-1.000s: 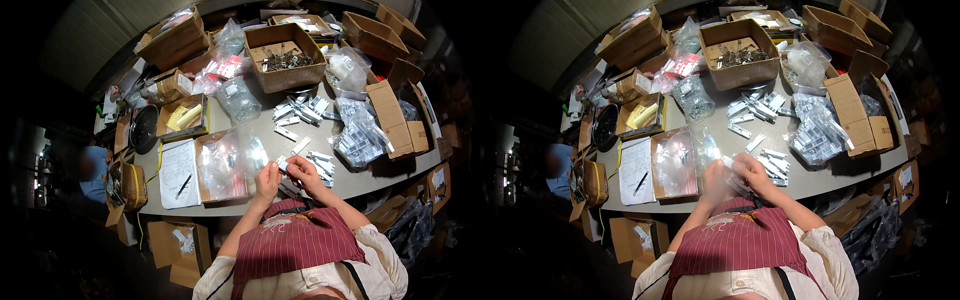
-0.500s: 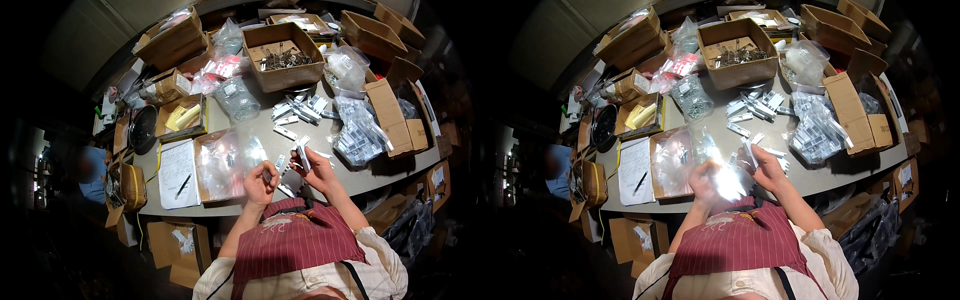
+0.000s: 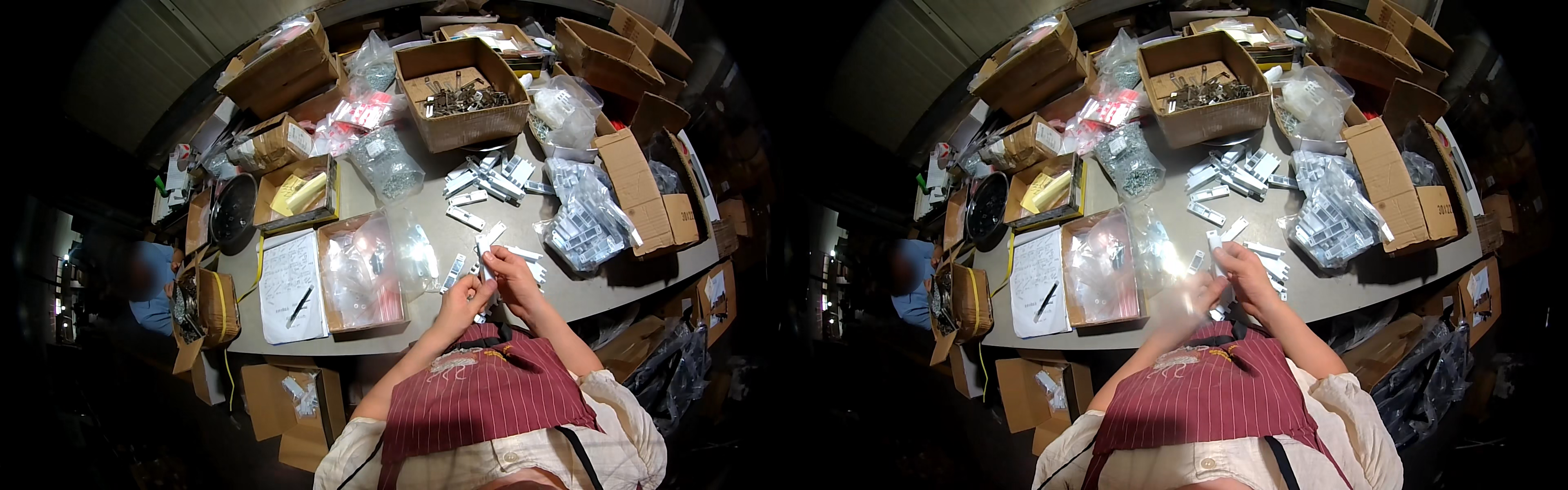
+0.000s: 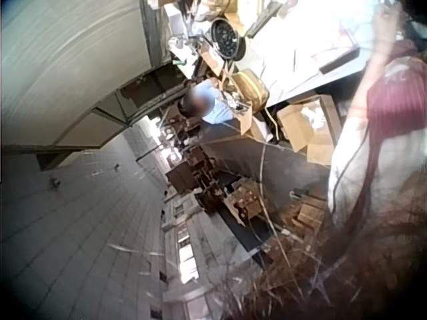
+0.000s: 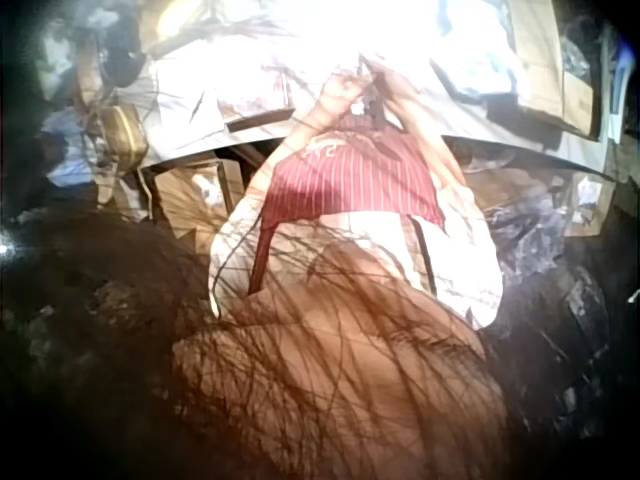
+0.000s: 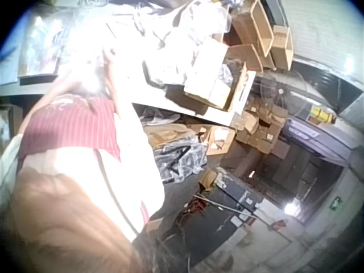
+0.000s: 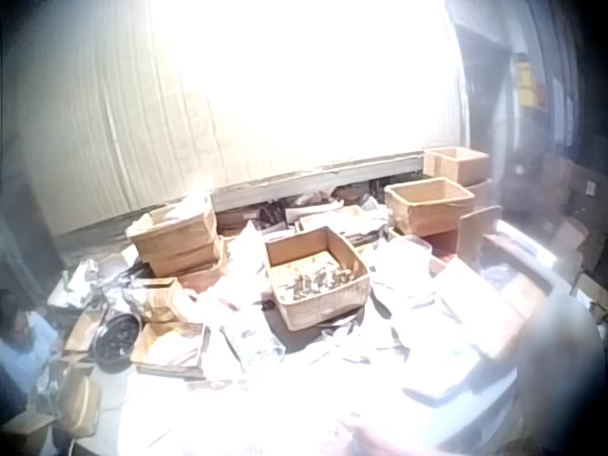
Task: The person repeatedly picks up small white rectangular components from a cluttered table and places them into clear plastic bags. The workspace is filled with cardboard boxes and loose hardware. The person handles the items one by one, organizing them into the packaging.
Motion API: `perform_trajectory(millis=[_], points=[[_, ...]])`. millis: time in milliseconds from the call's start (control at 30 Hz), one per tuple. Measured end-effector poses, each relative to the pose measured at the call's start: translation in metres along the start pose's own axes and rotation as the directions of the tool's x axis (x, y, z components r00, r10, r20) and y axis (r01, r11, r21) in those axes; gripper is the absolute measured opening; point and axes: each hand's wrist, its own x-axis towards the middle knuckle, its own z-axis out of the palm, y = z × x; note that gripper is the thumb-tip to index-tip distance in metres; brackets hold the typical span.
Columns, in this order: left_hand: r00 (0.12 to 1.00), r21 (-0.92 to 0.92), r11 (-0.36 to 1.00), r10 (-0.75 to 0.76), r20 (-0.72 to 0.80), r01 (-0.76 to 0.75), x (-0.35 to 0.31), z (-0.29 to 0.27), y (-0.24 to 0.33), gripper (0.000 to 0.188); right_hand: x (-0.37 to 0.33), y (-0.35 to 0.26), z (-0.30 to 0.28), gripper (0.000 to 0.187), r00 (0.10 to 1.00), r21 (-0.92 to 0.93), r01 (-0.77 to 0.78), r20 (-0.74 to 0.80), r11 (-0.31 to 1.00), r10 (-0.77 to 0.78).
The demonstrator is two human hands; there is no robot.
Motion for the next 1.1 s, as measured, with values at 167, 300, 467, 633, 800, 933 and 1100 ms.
perform_trajectory(millis=[167, 300, 467, 633, 800, 933, 1100], points=[[0.991, 0.443, 0.895, 0.104, -0.080, -0.058, -0.006, 0.003, 0.007, 0.035, 0.010, 0.015, -0.018, 0.020, 0.986, -0.247, 0.166, 0.056, 0.955, -0.157], [0.999, 0.305, 0.951, 0.033, 0.032, -0.041, -0.012, -0.008, 0.010, 0.032, 0.008, 0.012, -0.018, 0.022, 0.991, -0.212, 0.131, 0.058, 0.969, -0.121], [0.990, 0.093, 0.987, 0.137, -0.041, -0.133, -0.026, -0.032, -0.023, 0.028, 0.016, 0.002, -0.035, 0.026, 0.989, -0.196, 0.139, -0.017, 0.971, -0.145], [0.780, -0.393, 0.800, 0.143, -0.609, -0.453, -0.046, -0.130, -0.017, 0.033, 0.018, -0.020, -0.069, 0.020, 0.932, -0.361, 0.285, -0.113, 0.888, -0.345], [0.834, 0.586, 0.810, 0.304, -0.461, 0.029, -0.032, -0.216, -0.034, 0.030, 0.037, -0.013, -0.130, 0.029, 0.885, -0.843, 0.228, -0.029, 0.487, -0.465], [0.980, 0.901, 0.410, 0.071, -0.185, 0.141, -0.010, -0.217, -0.015, 0.024, 0.032, -0.043, -0.099, 0.026, 0.936, -0.977, 0.190, 0.150, 0.100, -0.317], [0.998, 0.869, 0.494, 0.051, -0.020, -0.008, 0.031, -0.202, 0.007, 0.026, 0.069, -0.029, -0.089, 0.017, 0.781, -0.922, 0.373, 0.371, -0.100, -0.502]])
